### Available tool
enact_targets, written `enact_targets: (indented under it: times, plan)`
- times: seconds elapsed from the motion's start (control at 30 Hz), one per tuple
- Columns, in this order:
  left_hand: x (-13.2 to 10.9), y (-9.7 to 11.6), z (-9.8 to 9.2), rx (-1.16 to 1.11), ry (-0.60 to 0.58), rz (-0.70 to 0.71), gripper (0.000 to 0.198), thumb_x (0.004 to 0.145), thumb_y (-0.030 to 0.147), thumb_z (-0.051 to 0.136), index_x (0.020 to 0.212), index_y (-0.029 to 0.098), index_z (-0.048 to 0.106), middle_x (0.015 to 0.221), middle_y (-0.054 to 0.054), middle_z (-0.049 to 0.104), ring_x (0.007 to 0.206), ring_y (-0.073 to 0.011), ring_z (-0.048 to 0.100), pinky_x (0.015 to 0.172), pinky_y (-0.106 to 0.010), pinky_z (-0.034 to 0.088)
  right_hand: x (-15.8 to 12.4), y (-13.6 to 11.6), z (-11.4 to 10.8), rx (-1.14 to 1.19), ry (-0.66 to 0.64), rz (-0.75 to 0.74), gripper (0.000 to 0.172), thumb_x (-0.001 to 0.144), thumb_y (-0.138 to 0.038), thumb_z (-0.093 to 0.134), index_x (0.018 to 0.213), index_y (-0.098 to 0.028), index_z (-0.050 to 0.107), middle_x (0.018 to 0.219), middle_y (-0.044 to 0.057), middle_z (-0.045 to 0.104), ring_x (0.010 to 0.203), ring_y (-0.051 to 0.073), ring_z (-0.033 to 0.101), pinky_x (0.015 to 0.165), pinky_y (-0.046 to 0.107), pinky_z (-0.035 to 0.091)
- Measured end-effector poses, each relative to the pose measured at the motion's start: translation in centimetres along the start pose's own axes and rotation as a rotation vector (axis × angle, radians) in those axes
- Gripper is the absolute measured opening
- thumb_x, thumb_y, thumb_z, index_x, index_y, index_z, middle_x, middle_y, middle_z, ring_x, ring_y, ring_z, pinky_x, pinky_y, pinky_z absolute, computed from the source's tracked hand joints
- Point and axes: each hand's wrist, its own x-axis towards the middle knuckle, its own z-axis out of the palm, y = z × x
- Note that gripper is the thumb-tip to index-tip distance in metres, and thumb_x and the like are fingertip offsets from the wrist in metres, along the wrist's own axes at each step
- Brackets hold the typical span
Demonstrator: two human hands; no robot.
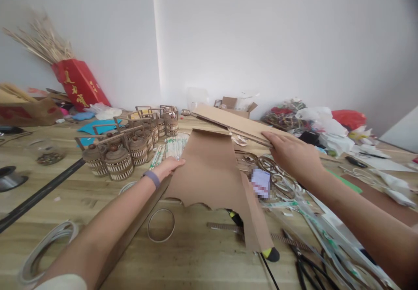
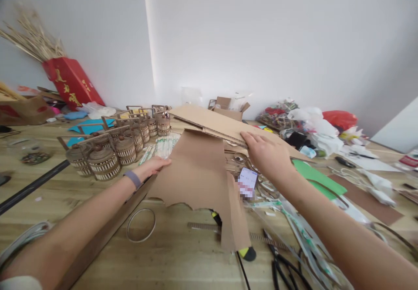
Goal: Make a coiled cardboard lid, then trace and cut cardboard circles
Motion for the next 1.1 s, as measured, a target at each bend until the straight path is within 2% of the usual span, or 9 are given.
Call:
enact_targets:
  times: [0.1, 0.2, 0.37, 0.47, 0.5, 0.63, 0.77, 0.93, 1.1]
  plan:
    - [0.8, 0.4, 1.4, -0.114, -0.128, -0.016, 0.034, 0.096, 0.034, 0.062, 0.125, 0.017, 0.059, 0.124, -0.01, 0.062, 0.104, -0.0238, 0.065, 0.086, -0.044, 0.057, 2.4, 0.2, 1.1, 0.007, -0.115, 0.035, 0.048, 0.095, -0.01, 0.039, 0.139, -0.017, 0.055, 0.13, 0.015, 0.068, 0.114, 0.031, 0.066, 0.082, 0.041, 0.057]
    - [0.5, 0.9, 1.5, -0.245, -0.157, 0.012, 0.034, 0.096, 0.035, 0.062, 0.125, 0.017, 0.059, 0.123, -0.01, 0.063, 0.101, -0.0229, 0.066, 0.085, -0.043, 0.058, 4.3, 0.5, 2.9, 0.001, -0.15, 0.018, 0.046, 0.095, -0.007, 0.039, 0.136, -0.016, 0.057, 0.128, 0.017, 0.069, 0.114, 0.029, 0.066, 0.084, 0.038, 0.056]
    - [-3.3, 1.9, -1.3, -0.427, -0.081, 0.029, 0.039, 0.106, 0.036, 0.031, 0.132, 0.018, 0.053, 0.114, -0.016, 0.072, 0.095, -0.0238, 0.073, 0.084, -0.042, 0.06, 7.8, 1.1, 6.2, 0.004, -0.197, 0.014, 0.032, 0.1, -0.019, 0.051, 0.131, -0.017, 0.058, 0.121, 0.014, 0.069, 0.107, 0.025, 0.067, 0.085, 0.039, 0.056]
    - [-6.5, 2.6, -3.8, -0.514, -0.02, 0.002, 0.046, 0.101, 0.044, 0.037, 0.137, 0.018, 0.048, 0.114, -0.017, 0.073, 0.092, -0.0263, 0.075, 0.082, -0.042, 0.061, 10.0, 0.7, 8.0, 0.018, -0.211, 0.003, 0.033, 0.097, -0.033, 0.06, 0.127, -0.017, 0.059, 0.124, 0.01, 0.064, 0.105, 0.024, 0.066, 0.087, 0.044, 0.057]
    - [-7.5, 2.8, -4.5, -0.623, 0.018, -0.064, 0.049, 0.096, 0.048, 0.049, 0.136, 0.018, 0.05, 0.11, -0.016, 0.075, 0.09, -0.028, 0.076, 0.08, -0.042, 0.061, 10.7, 0.4, 8.7, 0.024, -0.213, -0.004, 0.034, 0.097, -0.033, 0.061, 0.126, -0.017, 0.059, 0.125, 0.009, 0.063, 0.105, 0.024, 0.065, 0.088, 0.045, 0.057]
    - [-10.8, 3.5, -6.3, -0.832, 0.13, -0.241, 0.063, 0.072, 0.054, 0.076, 0.129, 0.034, 0.059, 0.099, -0.003, 0.08, 0.09, -0.0299, 0.077, 0.079, -0.041, 0.062, 12.6, -1.5, 11.6, 0.058, -0.238, -0.05, 0.034, 0.097, -0.033, 0.062, 0.127, -0.018, 0.059, 0.127, 0.01, 0.062, 0.107, 0.024, 0.064, 0.088, 0.045, 0.056]
    - [-12.5, 3.6, -6.8, -0.829, 0.294, -0.293, 0.053, 0.061, 0.053, 0.079, 0.112, 0.05, 0.065, 0.091, 0.009, 0.081, 0.089, -0.0312, 0.077, 0.075, -0.041, 0.061, 12.8, -4.0, 14.7, 0.101, -0.303, -0.099, 0.035, 0.096, -0.033, 0.062, 0.127, -0.017, 0.059, 0.127, 0.01, 0.062, 0.107, 0.024, 0.064, 0.088, 0.045, 0.056]
    - [-13.8, 3.5, -7.4, -0.831, 0.364, -0.325, 0.045, 0.057, 0.044, 0.081, 0.1, 0.052, 0.07, 0.087, 0.014, 0.081, 0.091, -0.0306, 0.077, 0.074, -0.041, 0.061, 10.9, -6.2, 17.8, 0.145, -0.424, -0.147, 0.034, 0.096, -0.033, 0.062, 0.126, -0.017, 0.059, 0.126, 0.01, 0.062, 0.106, 0.024, 0.065, 0.088, 0.045, 0.057]
    - [-14.7, 3.9, -8.1, -0.765, 0.412, -0.305, 0.039, 0.065, 0.048, 0.076, 0.103, 0.049, 0.069, 0.091, 0.012, 0.081, 0.094, -0.03, 0.076, 0.072, -0.04, 0.061, 8.3, -5.9, 18.4, 0.194, -0.478, -0.183, 0.035, 0.096, -0.034, 0.062, 0.126, -0.017, 0.059, 0.126, 0.01, 0.062, 0.106, 0.024, 0.065, 0.088, 0.046, 0.056]
